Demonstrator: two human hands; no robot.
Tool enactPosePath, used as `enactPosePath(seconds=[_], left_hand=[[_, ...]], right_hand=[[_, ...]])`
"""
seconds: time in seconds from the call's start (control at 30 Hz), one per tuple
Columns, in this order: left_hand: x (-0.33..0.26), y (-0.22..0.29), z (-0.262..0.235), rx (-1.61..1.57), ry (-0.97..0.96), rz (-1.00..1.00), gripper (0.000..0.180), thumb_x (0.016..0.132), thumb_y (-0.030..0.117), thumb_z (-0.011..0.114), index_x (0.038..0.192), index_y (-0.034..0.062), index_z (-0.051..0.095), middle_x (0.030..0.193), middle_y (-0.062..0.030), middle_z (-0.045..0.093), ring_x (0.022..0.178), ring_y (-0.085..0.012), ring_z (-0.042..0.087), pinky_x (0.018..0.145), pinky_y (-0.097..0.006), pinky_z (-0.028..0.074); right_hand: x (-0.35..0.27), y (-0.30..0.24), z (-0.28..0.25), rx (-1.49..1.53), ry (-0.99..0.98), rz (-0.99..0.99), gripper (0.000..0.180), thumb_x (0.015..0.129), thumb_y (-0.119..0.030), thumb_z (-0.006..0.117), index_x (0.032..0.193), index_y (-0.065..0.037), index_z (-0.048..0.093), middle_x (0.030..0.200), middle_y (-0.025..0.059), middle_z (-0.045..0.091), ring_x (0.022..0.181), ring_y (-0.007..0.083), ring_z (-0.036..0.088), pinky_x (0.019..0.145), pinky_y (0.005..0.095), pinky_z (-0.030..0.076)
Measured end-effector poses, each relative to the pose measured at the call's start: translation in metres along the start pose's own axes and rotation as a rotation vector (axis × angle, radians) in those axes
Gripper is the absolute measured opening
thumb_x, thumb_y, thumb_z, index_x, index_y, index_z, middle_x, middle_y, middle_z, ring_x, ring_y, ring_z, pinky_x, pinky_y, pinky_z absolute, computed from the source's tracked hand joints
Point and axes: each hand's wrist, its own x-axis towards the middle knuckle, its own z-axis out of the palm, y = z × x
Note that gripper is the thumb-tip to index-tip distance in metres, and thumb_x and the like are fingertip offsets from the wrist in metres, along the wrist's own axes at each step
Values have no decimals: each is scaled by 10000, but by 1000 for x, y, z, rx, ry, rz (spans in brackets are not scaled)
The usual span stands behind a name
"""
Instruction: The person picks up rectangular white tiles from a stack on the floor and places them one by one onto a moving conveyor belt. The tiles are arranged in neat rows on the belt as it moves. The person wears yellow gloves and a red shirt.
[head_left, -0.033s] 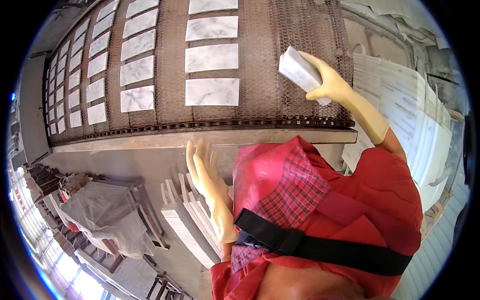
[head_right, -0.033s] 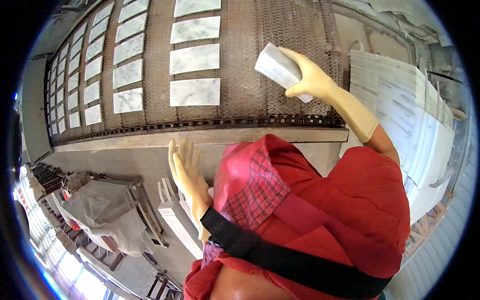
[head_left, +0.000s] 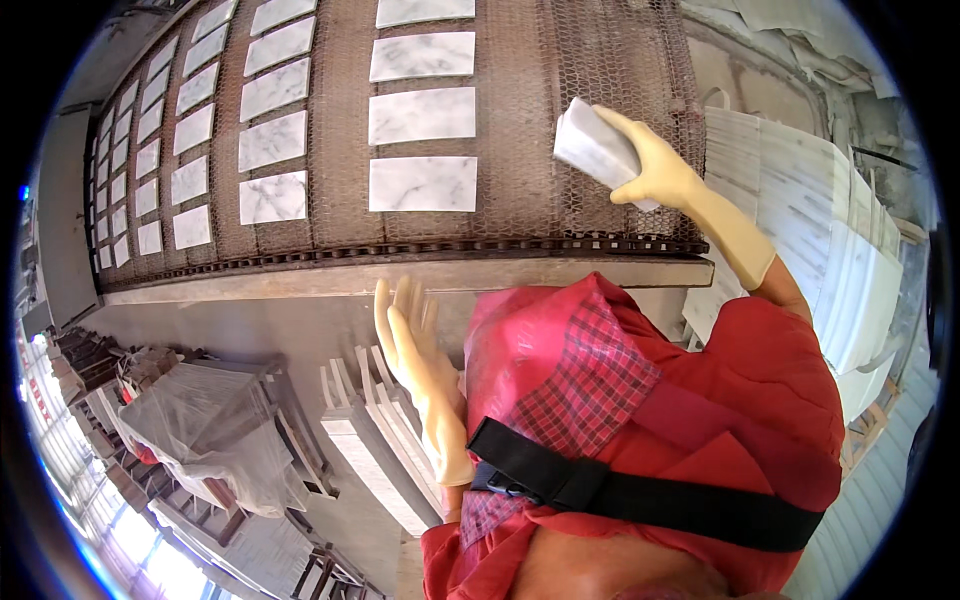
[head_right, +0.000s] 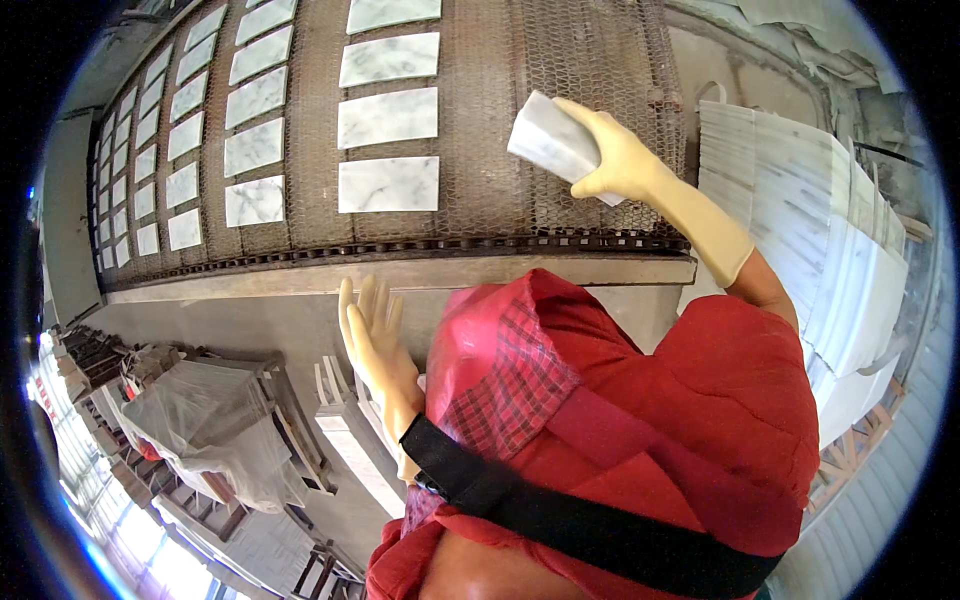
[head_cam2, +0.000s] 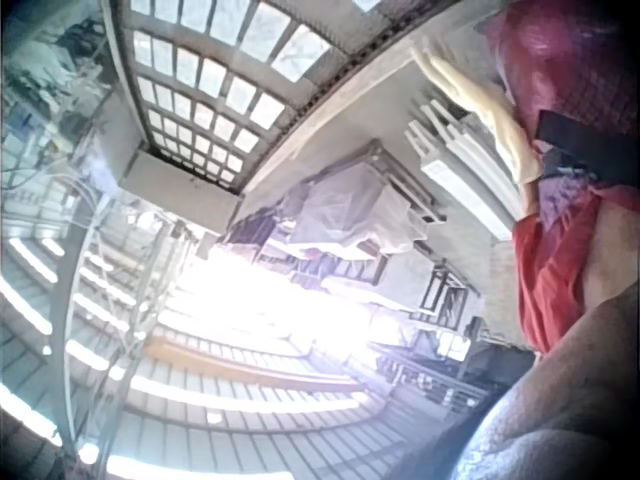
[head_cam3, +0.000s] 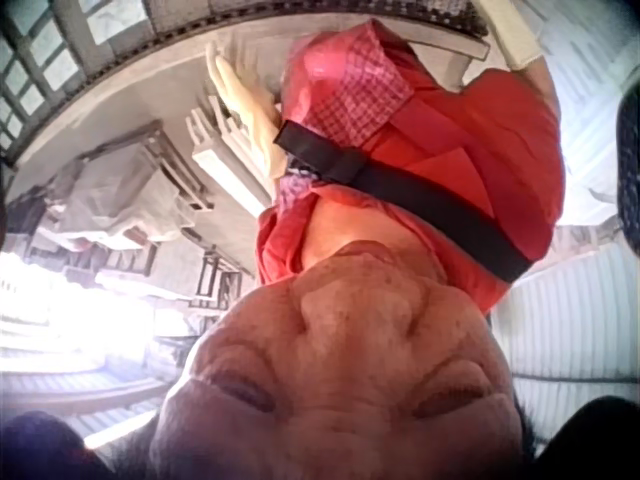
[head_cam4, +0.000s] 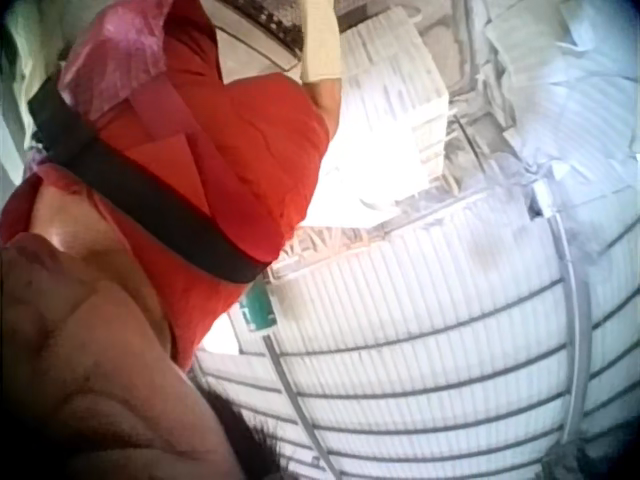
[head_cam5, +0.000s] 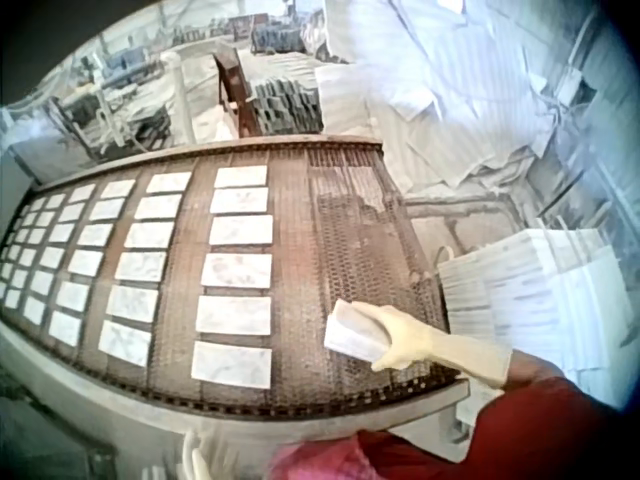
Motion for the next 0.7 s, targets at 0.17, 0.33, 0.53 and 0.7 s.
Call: enactPosePath(seconds=[0.17, 0.33, 0.53, 0.7], left_hand=[[5, -6, 8, -36, -67, -8, 634, 1188, 401, 501, 1701, 59, 355, 1659, -297, 470, 1555, -439, 459, 1302, -567, 371], [9, -8, 7, -53, -49, -18, 623, 1193, 399, 476, 1698, 54, 360, 1646, -304, 482, 1549, -442, 467, 1295, -568, 384], [17, -12, 9, -45, -102, -21, 617, 1199, 397, 445, 1693, 35, 368, 1635, -327, 485, 1549, -463, 461, 1288, -581, 387], [14, -14, 11, -50, -105, -30, 622, 1198, 396, 453, 1690, 26, 370, 1624, -329, 498, 1543, -464, 469, 1291, -580, 382]], right_hand=[[3, 3, 22, -593, -117, -30, 1257, 605, -121, 947, 1714, -177, 357, 1300, 218, 646, 1216, 429, 637, 1075, 504, 526], [-2, 17, 38, -663, -45, -142, 1236, 630, -82, 931, 1713, -184, 345, 1270, 191, 650, 1166, 407, 654, 1022, 502, 526], [1, 18, 32, -688, -67, -142, 1253, 636, -118, 967, 1719, -188, 339, 1291, 185, 646, 1182, 406, 652, 1049, 506, 513], [7, 12, 24, -690, -123, -137, 1273, 627, -142, 987, 1721, -191, 337, 1296, 190, 653, 1191, 412, 653, 1078, 508, 516]])
